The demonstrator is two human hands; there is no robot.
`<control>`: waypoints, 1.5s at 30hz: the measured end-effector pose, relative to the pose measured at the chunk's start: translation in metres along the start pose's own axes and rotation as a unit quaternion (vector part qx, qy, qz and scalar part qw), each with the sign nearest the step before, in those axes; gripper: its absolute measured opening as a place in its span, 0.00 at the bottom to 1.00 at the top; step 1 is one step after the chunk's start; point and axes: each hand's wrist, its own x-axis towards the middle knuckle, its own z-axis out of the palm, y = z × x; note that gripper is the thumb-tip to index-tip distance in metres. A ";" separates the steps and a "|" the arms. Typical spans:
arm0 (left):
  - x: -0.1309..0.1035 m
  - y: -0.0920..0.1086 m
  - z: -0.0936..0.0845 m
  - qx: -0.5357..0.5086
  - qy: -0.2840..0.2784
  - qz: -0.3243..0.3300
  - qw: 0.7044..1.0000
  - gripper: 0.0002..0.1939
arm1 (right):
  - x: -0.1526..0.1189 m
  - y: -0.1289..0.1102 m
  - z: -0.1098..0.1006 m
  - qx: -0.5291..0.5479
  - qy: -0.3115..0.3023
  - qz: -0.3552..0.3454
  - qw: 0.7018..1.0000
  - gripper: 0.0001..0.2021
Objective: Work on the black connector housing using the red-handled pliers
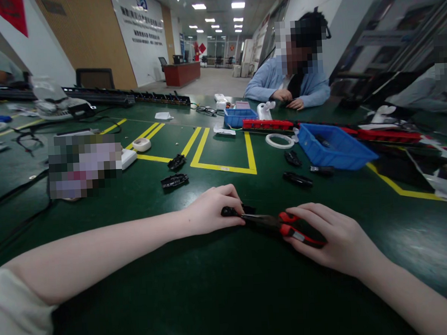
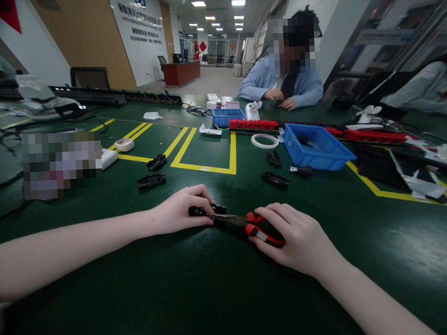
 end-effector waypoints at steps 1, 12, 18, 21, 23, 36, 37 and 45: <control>0.000 0.000 0.000 0.002 0.001 0.001 1.000 0.04 | 0.000 0.000 0.000 0.001 0.001 -0.002 1.000 0.18; 0.000 -0.003 0.003 0.013 0.008 0.011 1.000 0.05 | 0.001 0.005 -0.005 0.013 -0.020 0.012 1.000 0.15; 0.000 -0.001 0.001 0.013 0.005 0.002 1.000 0.05 | 0.002 -0.001 -0.001 0.003 -0.036 0.017 0.999 0.16; 0.000 0.000 0.001 0.010 0.003 -0.006 1.000 0.05 | 0.004 -0.002 -0.001 0.002 -0.043 0.015 0.999 0.17; 0.000 0.001 0.001 0.009 0.004 -0.010 1.000 0.05 | 0.005 -0.001 -0.002 0.009 -0.051 0.015 0.999 0.16; 0.000 -0.001 0.003 0.016 0.007 0.001 1.000 0.05 | 0.004 0.004 -0.011 -0.013 -0.056 -0.001 0.998 0.17; 0.000 -0.001 0.003 0.015 0.009 0.003 1.000 0.05 | 0.004 0.004 -0.010 -0.012 -0.056 0.001 0.998 0.17; 0.000 0.000 0.003 0.006 0.005 -0.016 1.000 0.05 | 0.006 -0.004 -0.006 -0.015 -0.059 0.003 0.998 0.17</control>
